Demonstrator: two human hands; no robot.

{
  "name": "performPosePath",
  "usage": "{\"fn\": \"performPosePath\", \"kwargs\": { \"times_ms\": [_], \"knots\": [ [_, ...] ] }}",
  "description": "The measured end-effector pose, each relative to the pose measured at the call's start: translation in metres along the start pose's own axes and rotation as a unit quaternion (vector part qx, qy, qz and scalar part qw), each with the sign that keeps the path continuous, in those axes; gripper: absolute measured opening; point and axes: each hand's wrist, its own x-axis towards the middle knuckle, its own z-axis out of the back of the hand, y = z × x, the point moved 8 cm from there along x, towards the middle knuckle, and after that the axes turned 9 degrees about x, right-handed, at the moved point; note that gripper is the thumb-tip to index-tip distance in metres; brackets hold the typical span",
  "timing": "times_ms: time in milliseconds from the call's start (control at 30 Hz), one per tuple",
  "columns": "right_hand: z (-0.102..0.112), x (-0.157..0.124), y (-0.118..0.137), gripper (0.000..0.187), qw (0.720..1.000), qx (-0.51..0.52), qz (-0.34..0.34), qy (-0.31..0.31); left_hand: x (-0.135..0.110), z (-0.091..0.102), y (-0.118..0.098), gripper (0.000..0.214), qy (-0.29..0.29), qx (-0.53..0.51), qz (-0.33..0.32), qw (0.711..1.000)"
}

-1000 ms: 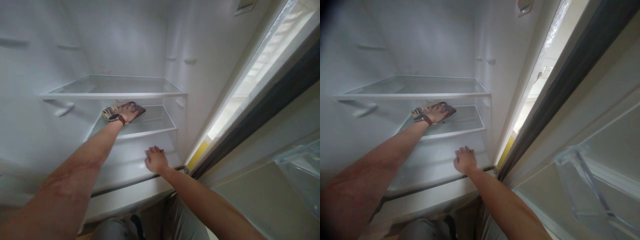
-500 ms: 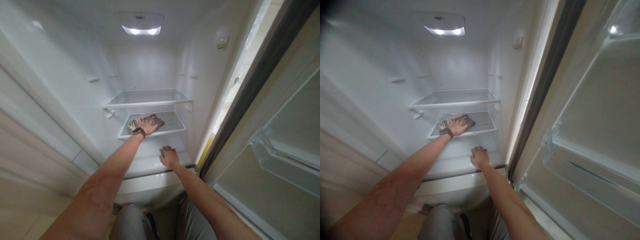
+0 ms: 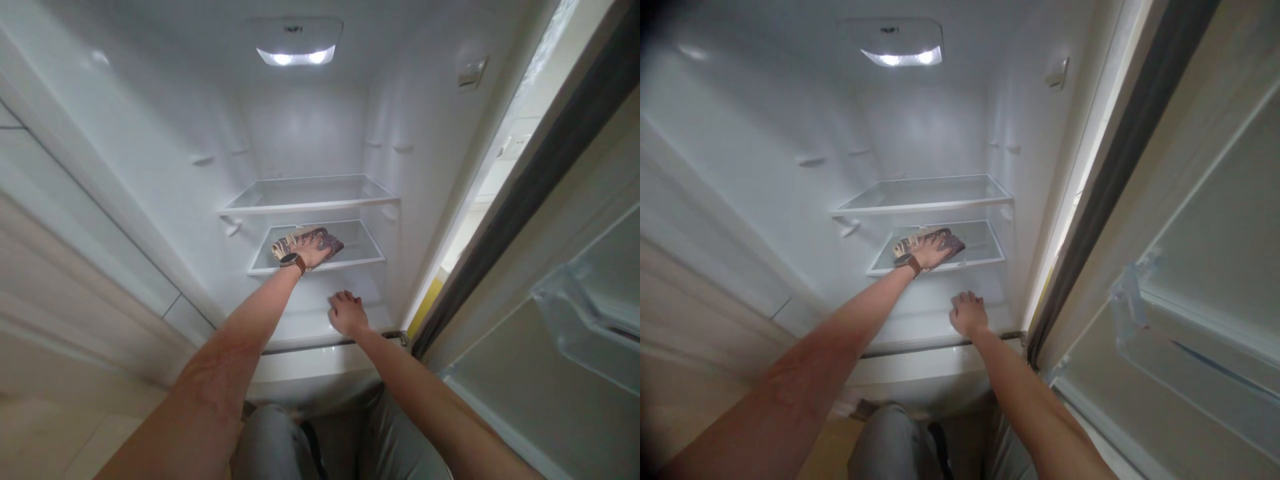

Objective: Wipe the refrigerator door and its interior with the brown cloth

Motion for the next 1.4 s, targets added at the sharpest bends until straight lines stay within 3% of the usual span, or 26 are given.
{"fn": "performPosePath", "kwargs": {
  "times_ms": [367, 533, 700, 833, 1133, 1267, 1400],
  "knots": [
    [-0.008, 0.006, -0.005, 0.045, 1.0, -0.011, -0.005, 0.0, 0.096, 0.002, -0.014, 0.092, -0.032, -0.004, -0.01, 0.999],
    [-0.011, 0.008, -0.007, 0.046, 1.0, -0.003, -0.005, 0.003, 0.112, 0.001, -0.016, 0.094, -0.023, -0.004, -0.006, 1.0],
    [-0.01, 0.006, -0.007, 0.045, 1.0, -0.014, -0.007, 0.003, 0.09, 0.003, -0.02, 0.095, -0.03, 0.001, -0.015, 0.999],
    [-0.006, 0.004, -0.005, 0.044, 1.0, -0.01, -0.003, 0.0, 0.06, 0.004, -0.029, 0.093, -0.046, 0.018, -0.042, 0.998],
    [0.003, -0.002, 0.002, 0.041, 1.0, -0.004, -0.002, -0.009, -0.01, 0.001, -0.041, 0.095, -0.016, 0.019, -0.058, 0.998],
    [0.004, -0.003, 0.002, 0.04, 1.0, -0.003, 0.0, -0.016, -0.024, 0.001, -0.044, 0.095, -0.015, 0.024, -0.054, 0.998],
    [0.002, -0.001, 0.002, 0.039, 1.0, -0.004, 0.001, -0.014, -0.023, 0.0, -0.042, 0.094, -0.002, 0.036, -0.042, 0.998]
  ]
}}
